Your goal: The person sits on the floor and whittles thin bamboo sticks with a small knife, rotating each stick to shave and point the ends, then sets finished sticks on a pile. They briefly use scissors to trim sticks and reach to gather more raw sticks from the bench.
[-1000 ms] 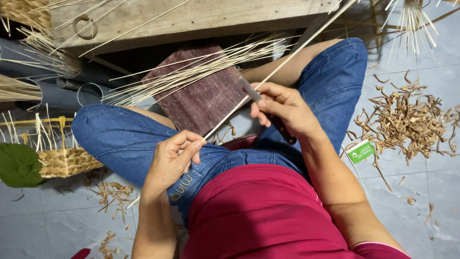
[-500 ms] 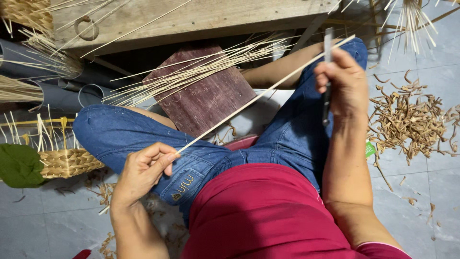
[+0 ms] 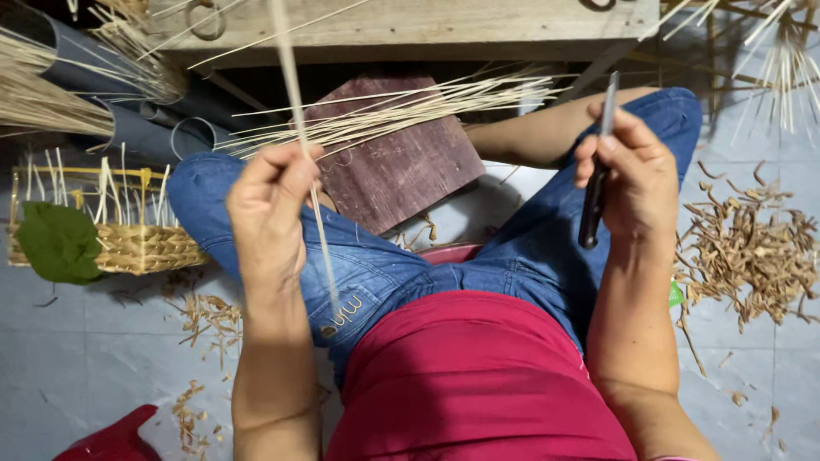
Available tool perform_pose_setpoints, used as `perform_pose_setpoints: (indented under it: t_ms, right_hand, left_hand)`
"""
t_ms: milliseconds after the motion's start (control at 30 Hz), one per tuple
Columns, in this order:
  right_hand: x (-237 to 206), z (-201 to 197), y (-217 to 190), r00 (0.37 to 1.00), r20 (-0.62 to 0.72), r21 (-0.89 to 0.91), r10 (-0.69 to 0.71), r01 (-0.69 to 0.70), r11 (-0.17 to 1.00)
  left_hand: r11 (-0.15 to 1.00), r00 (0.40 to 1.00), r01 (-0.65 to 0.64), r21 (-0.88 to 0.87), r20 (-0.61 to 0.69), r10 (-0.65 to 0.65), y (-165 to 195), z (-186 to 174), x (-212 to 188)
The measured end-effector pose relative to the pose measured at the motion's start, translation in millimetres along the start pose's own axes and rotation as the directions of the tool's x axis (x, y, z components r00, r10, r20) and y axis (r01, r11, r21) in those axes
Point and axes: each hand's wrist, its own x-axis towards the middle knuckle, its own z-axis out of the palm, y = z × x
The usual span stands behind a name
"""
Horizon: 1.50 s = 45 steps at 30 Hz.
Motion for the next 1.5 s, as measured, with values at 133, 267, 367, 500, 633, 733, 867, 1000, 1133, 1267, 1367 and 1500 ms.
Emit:
perform_pose_setpoints:
  t_ms: [133, 267, 367, 500, 633, 733, 867, 1000, 1133, 1267, 1367, 1500]
  right_hand:
    - [-18, 30, -4, 0.989, 0.125, -0.053, 0.076, -0.070, 0.996]
    - [-45, 62, -14, 0.883, 0.409, -0.123, 0.231, -0.198, 0.973]
    - [-50, 90, -8, 0.811, 0.534, -0.116, 0.238, -0.208, 0.971]
    - [-45, 107, 4, 0.895, 0.410, -0.017, 0.174, -0.183, 0.983]
    - [-36, 101, 16, 0.954, 0.270, 0.068, 0.132, -0.156, 0.985]
    - [-30, 86, 22, 0.966, 0.201, 0.113, 0.160, -0.185, 0.976]
    - [-26, 68, 21, 0.972, 0.193, 0.109, 0.136, -0.159, 0.981]
    - [-26, 61, 18, 0.967, 0.213, 0.062, 0.137, -0.153, 0.986]
    - [-24, 62, 17, 0.968, 0.220, 0.037, 0.124, -0.135, 0.990]
    - [-24, 68, 17, 0.968, 0.212, 0.034, 0.138, -0.148, 0.988]
    - [-26, 78, 20, 0.951, 0.253, 0.006, 0.178, -0.185, 0.983]
    - [-35, 99, 31, 0.866, 0.399, -0.063, 0.302, -0.302, 0.951]
  left_hand:
    - [0.960, 0.956, -0.277, -0.039, -0.111, 0.272, 25, 12, 18]
    - [0.921, 0.930, -0.362, -0.142, -0.127, 0.346, 20, 30, 26]
    - [0.948, 0.965, -0.260, -0.186, -0.093, 0.246, -3, 49, 17]
    - [0.955, 0.999, -0.034, -0.295, -0.029, 0.026, -39, 70, -7]
    - [0.922, 0.990, 0.142, -0.359, 0.049, -0.134, -58, 78, -22]
    - [0.914, 0.952, 0.298, -0.274, 0.161, -0.261, -56, 80, -30]
    - [0.965, 0.887, 0.094, 0.244, 0.419, -0.192, -24, 78, -51]
    - [0.539, 0.840, -0.542, 0.645, 0.402, 0.364, 8, 67, -54]
    - [0.392, 0.862, -0.507, 0.768, 0.441, 0.251, 9, 51, -31]
    - [0.751, 0.941, -0.059, 0.658, 0.288, -0.178, -12, 51, -36]
    - [0.805, 0.916, 0.130, 0.579, 0.240, -0.322, -26, 54, -39]
    - [0.789, 0.919, 0.163, 0.592, 0.199, -0.340, -30, 53, -44]
